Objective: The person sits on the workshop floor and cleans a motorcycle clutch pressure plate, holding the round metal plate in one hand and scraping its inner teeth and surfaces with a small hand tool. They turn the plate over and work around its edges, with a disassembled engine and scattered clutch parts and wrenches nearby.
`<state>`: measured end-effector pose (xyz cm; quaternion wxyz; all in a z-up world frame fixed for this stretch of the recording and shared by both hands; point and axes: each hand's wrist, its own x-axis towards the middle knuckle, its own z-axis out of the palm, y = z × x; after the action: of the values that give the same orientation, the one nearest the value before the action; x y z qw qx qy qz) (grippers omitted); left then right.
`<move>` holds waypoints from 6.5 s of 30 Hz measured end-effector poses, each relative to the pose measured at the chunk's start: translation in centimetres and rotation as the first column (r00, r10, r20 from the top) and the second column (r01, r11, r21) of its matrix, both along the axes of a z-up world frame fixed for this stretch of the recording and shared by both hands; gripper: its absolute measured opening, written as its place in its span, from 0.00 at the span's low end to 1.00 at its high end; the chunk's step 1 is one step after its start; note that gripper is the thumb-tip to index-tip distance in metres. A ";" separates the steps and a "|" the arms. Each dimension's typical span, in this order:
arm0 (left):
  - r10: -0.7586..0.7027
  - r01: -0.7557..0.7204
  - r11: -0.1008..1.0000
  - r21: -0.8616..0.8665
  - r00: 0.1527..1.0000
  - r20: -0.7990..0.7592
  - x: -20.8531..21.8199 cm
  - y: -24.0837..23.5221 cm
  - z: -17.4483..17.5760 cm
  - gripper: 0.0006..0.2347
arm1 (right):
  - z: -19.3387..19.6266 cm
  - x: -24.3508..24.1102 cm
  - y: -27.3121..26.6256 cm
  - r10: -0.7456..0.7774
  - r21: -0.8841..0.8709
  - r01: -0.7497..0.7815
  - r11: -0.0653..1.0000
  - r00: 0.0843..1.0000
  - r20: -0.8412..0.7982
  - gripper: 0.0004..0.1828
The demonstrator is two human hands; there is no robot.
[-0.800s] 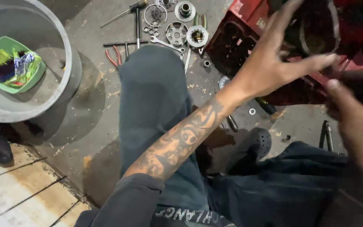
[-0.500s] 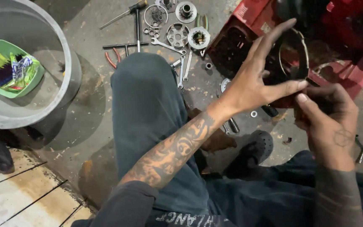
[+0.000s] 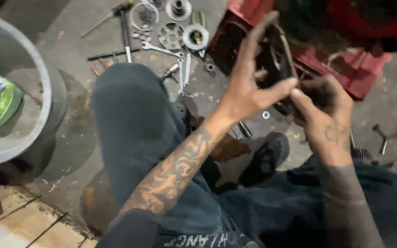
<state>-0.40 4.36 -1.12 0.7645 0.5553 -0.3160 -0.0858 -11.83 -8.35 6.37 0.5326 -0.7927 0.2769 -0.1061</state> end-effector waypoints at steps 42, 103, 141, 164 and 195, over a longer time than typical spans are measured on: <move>-0.149 0.122 0.986 -0.115 0.950 -0.276 0.0 2.1 3.3 0.44 | -0.6 -0.3 -0.7 0.102 0.428 -0.157 0.890 0.984 0.149 0.09; -0.105 0.072 0.987 -0.145 0.967 -0.233 -0.5 3.1 3.9 0.40 | -0.2 0.0 0.8 0.142 0.142 -0.169 0.975 0.972 0.185 0.10; -0.122 0.153 0.965 0.213 0.980 -0.155 1.3 3.8 5.4 0.34 | -1.2 1.2 0.0 0.253 -0.269 -0.170 0.948 0.916 0.311 0.11; -0.302 0.296 0.920 0.258 0.953 -0.018 4.6 -4.5 10.7 0.41 | -3.9 1.3 -7.3 -0.140 0.238 0.068 0.969 0.944 0.298 0.10; -0.262 0.266 0.959 0.103 0.964 -0.046 3.7 -1.9 7.5 0.32 | -2.7 0.3 -4.4 0.032 0.062 -0.072 0.995 0.865 0.501 0.08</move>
<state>3.31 2.42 6.38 0.7200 0.5473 -0.3697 -0.2130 -11.54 -12.71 3.69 0.6194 -0.7239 0.1123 -0.2823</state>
